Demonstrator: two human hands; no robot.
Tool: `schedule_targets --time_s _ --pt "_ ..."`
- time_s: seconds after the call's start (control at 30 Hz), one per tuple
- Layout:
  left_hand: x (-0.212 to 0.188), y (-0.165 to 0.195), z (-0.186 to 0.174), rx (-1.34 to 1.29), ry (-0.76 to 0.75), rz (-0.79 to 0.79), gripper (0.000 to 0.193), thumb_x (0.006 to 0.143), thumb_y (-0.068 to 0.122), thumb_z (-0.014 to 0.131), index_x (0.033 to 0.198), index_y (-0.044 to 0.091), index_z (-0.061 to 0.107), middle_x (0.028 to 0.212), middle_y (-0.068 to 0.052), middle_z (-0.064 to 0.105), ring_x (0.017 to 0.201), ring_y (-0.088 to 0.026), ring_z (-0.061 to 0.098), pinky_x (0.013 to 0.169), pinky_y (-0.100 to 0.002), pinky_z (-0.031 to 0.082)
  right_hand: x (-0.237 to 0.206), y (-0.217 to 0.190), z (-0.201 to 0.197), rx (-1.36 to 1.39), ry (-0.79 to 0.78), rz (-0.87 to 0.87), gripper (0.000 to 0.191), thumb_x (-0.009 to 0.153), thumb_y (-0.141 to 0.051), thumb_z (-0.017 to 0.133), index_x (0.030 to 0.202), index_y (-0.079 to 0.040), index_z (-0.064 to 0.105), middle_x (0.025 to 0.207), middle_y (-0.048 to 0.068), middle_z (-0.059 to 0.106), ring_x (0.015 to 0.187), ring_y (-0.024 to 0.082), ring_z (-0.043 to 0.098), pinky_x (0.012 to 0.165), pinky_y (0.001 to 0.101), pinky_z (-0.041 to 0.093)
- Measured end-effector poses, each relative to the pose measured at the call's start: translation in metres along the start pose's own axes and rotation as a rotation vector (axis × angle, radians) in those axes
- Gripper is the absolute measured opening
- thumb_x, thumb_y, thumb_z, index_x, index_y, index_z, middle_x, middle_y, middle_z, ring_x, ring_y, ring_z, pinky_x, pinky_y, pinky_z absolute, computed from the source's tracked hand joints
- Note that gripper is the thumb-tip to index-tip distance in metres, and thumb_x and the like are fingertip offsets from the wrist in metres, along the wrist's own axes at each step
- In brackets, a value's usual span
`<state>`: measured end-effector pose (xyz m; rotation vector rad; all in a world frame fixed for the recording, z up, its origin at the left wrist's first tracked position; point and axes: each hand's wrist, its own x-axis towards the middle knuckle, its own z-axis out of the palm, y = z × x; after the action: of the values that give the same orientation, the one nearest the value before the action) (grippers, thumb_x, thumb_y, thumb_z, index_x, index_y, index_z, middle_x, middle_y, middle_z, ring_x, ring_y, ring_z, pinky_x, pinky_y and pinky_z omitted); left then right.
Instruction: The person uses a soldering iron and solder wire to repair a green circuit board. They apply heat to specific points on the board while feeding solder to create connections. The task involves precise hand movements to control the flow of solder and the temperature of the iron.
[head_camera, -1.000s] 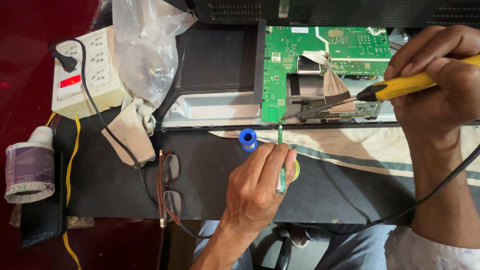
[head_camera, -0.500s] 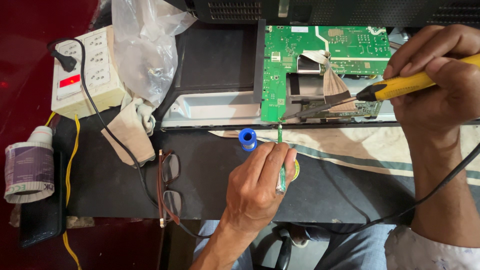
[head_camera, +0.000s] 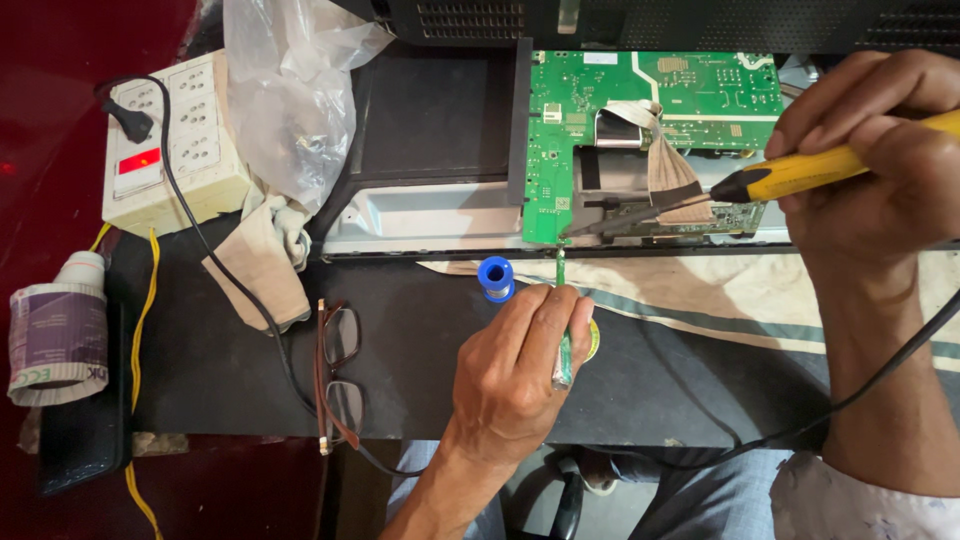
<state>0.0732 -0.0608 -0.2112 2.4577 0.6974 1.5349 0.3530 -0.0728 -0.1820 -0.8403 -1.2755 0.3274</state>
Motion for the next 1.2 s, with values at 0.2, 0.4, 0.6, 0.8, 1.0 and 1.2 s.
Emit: schedule_targets --time_s 0.2,0.4,0.6,0.8,1.0,1.2 --pt "-0.0005 0.0005 -0.0001 0.003 0.002 -0.003 0.017 0.096 0.003 0.079 0.106 -0.004 0.066 0.097 -0.011 0.066 0.081 -0.024 0.071 0.067 -0.033 0.059 0.0012 0.0042 0.0024 -0.011 -0.023 -0.121 0.034 0.103 -0.011 0.04 0.072 0.002 0.044 0.073 0.022 0.046 0.054 0.028 0.049 0.053 0.0321 0.046" --pt "-0.0007 0.0006 -0.0014 -0.01 0.0 -0.006 0.017 0.096 0.003 0.079 0.107 -0.004 0.067 0.098 -0.012 0.066 0.082 -0.024 0.071 0.068 -0.033 0.059 0.0013 0.0011 0.0035 0.039 -0.04 -0.077 0.029 0.097 -0.012 0.038 0.072 0.003 0.042 0.072 0.024 0.047 0.05 0.026 0.045 0.052 0.0315 0.044" --pt "-0.0001 0.0009 -0.0013 -0.008 0.003 -0.006 0.017 0.096 0.002 0.078 0.107 -0.004 0.066 0.098 -0.012 0.066 0.083 -0.025 0.071 0.07 -0.034 0.059 0.0021 -0.0014 0.0042 0.026 -0.007 -0.039 0.03 0.097 -0.012 0.038 0.072 0.004 0.043 0.07 0.027 0.048 0.049 0.026 0.043 0.05 0.0306 0.043" --pt "0.0003 0.0011 -0.0007 0.0 0.002 -0.007 0.018 0.096 0.003 0.079 0.107 -0.004 0.066 0.098 -0.012 0.066 0.082 -0.025 0.071 0.069 -0.034 0.059 0.0023 0.0028 0.0027 0.014 -0.034 -0.093 0.031 0.098 -0.012 0.038 0.071 0.003 0.042 0.071 0.024 0.047 0.051 0.026 0.045 0.052 0.0303 0.045" --pt "0.0005 0.0008 -0.0011 0.008 0.0 -0.007 0.018 0.096 0.003 0.079 0.107 -0.004 0.066 0.097 -0.012 0.066 0.081 -0.025 0.071 0.068 -0.034 0.058 -0.0009 0.0011 0.0026 0.002 -0.004 -0.021 0.03 0.096 -0.012 0.038 0.071 0.004 0.041 0.07 0.025 0.049 0.05 0.025 0.043 0.049 0.0301 0.042" --pt "0.0002 0.0011 -0.0016 -0.003 -0.004 -0.011 0.018 0.096 0.003 0.079 0.107 -0.004 0.066 0.098 -0.012 0.066 0.082 -0.025 0.072 0.069 -0.033 0.059 0.0016 0.0039 0.0009 -0.015 -0.045 -0.106 0.034 0.099 -0.011 0.038 0.069 0.003 0.041 0.071 0.023 0.046 0.053 0.029 0.048 0.054 0.0325 0.047"
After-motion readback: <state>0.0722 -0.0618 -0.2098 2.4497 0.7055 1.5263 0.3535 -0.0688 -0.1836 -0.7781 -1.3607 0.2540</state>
